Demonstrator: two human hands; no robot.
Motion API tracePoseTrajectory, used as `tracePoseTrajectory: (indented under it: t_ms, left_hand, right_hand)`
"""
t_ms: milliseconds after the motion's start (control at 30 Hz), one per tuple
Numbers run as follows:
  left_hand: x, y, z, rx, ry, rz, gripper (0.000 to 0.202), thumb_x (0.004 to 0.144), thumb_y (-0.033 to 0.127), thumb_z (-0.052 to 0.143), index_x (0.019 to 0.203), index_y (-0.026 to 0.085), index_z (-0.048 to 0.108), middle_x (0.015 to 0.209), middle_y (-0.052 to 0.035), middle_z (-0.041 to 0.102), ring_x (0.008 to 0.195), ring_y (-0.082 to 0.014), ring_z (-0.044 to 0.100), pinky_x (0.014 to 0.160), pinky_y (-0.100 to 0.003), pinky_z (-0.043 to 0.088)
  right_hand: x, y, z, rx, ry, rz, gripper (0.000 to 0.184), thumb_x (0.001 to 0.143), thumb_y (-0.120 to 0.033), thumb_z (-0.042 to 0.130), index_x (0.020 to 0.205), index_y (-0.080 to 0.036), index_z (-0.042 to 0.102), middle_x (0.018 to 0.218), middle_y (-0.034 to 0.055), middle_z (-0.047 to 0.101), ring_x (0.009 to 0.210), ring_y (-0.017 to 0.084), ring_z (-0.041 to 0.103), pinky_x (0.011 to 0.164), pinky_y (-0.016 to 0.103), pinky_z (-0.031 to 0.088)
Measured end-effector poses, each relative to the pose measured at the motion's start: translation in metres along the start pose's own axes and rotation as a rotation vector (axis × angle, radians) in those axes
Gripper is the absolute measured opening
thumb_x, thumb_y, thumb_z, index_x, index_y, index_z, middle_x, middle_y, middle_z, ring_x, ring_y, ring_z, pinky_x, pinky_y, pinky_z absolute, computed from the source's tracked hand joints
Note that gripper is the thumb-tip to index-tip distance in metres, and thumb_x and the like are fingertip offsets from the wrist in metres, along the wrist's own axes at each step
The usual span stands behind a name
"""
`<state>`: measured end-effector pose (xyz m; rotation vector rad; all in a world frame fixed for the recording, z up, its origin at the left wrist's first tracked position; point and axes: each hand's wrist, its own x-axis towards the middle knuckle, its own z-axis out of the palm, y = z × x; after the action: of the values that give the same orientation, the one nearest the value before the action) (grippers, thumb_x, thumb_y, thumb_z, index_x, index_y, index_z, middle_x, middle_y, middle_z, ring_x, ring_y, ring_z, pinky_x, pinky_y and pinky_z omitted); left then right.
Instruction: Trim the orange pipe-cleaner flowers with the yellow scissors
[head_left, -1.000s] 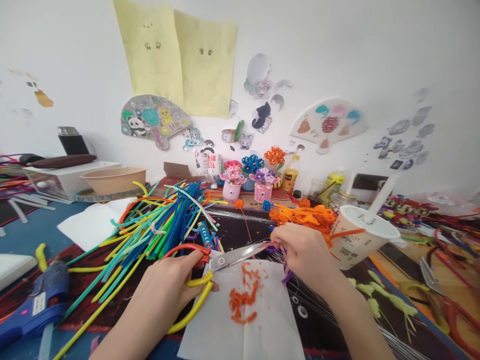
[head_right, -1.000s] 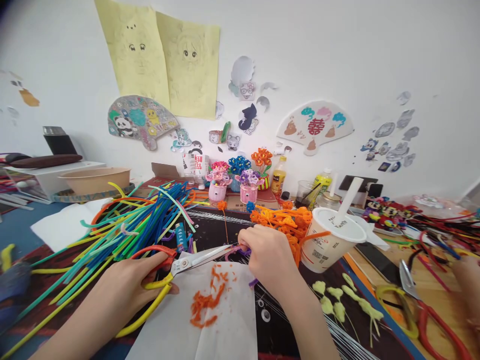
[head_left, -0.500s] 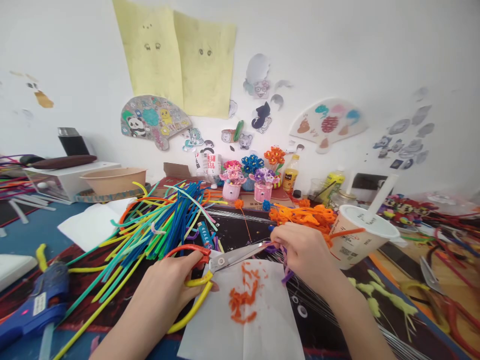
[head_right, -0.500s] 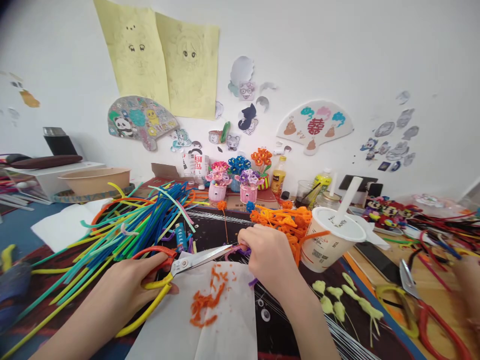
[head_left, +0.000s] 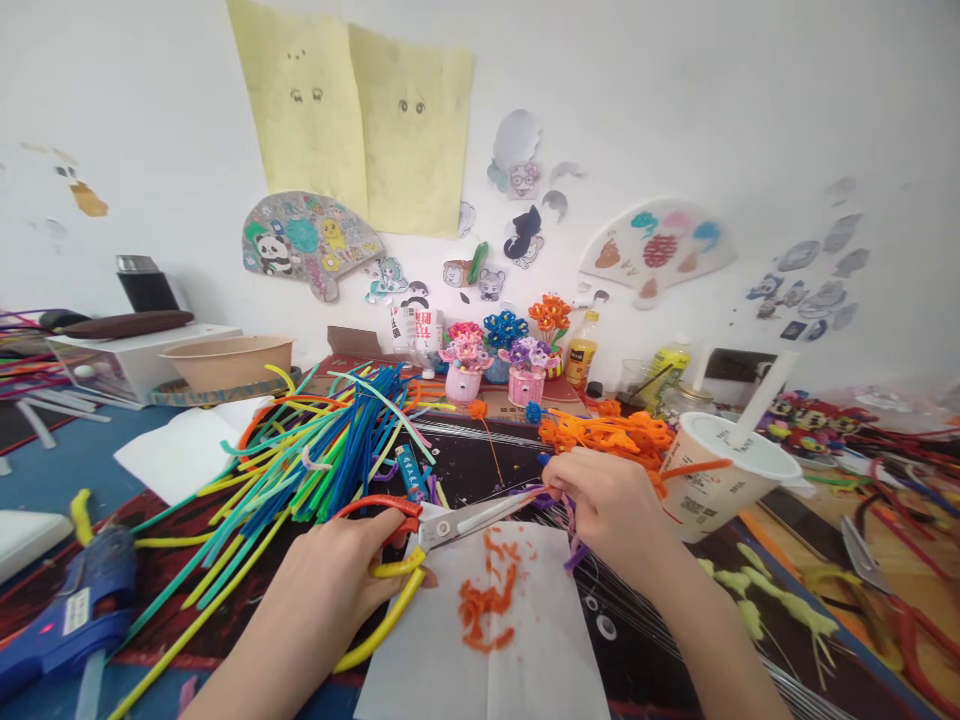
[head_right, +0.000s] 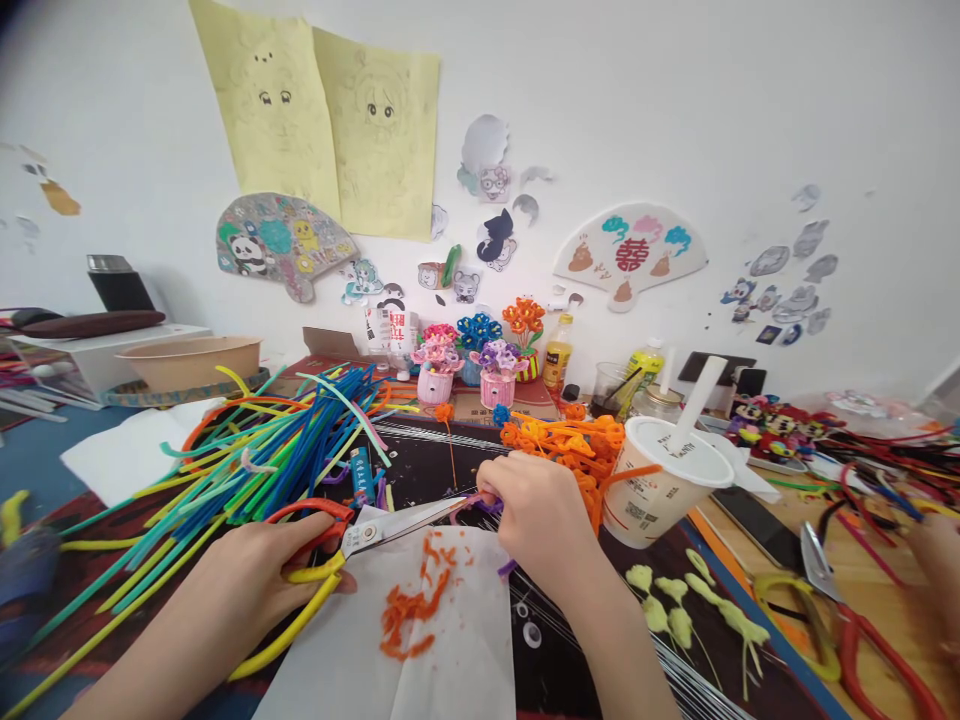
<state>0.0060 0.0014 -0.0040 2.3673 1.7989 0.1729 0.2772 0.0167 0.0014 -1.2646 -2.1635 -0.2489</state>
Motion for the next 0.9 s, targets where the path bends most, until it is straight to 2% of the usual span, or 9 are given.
tracePoseTrajectory:
  t_ms: [300,633,900]
  left_hand:
    - [0.0020,0.0001,0.0003,-0.017,-0.025,-0.003,0.027,0.082,0.049,0.055,0.080,0.023,0.063,0.072,-0.0018,0.068,0.065,-0.0216,0.063,0.055,-0.024,0.032]
    - [0.0032,-0.0035,0.0071,-0.117,0.032,0.074,0.028,0.080,0.049,0.057,0.071,0.023,0.054,0.061,0.0031,0.059,0.055,-0.0154,0.055,0.053,-0.022,0.032]
    - [0.0045,0.0007,0.0035,-0.047,0.027,0.046,0.022,0.076,0.046,0.058,0.075,0.025,0.055,0.064,0.0032,0.060,0.059,-0.0176,0.059,0.052,-0.023,0.030]
  right_hand:
    - [-0.0007,0.0002,0.0002,0.019,-0.020,0.025,0.023,0.066,0.002,0.039,0.063,-0.019,0.049,0.059,0.0002,0.056,0.056,0.014,0.049,0.056,0.025,0.027]
    - [-0.0012,0.0016,0.0000,0.019,-0.008,0.027,0.023,0.062,0.002,0.038,0.063,-0.019,0.049,0.060,0.0001,0.055,0.056,0.014,0.049,0.056,0.024,0.028]
    - [-0.0015,0.0028,0.0008,0.038,-0.003,0.036,0.022,0.064,0.001,0.039,0.064,-0.019,0.049,0.061,0.0003,0.055,0.056,0.014,0.048,0.056,0.024,0.029]
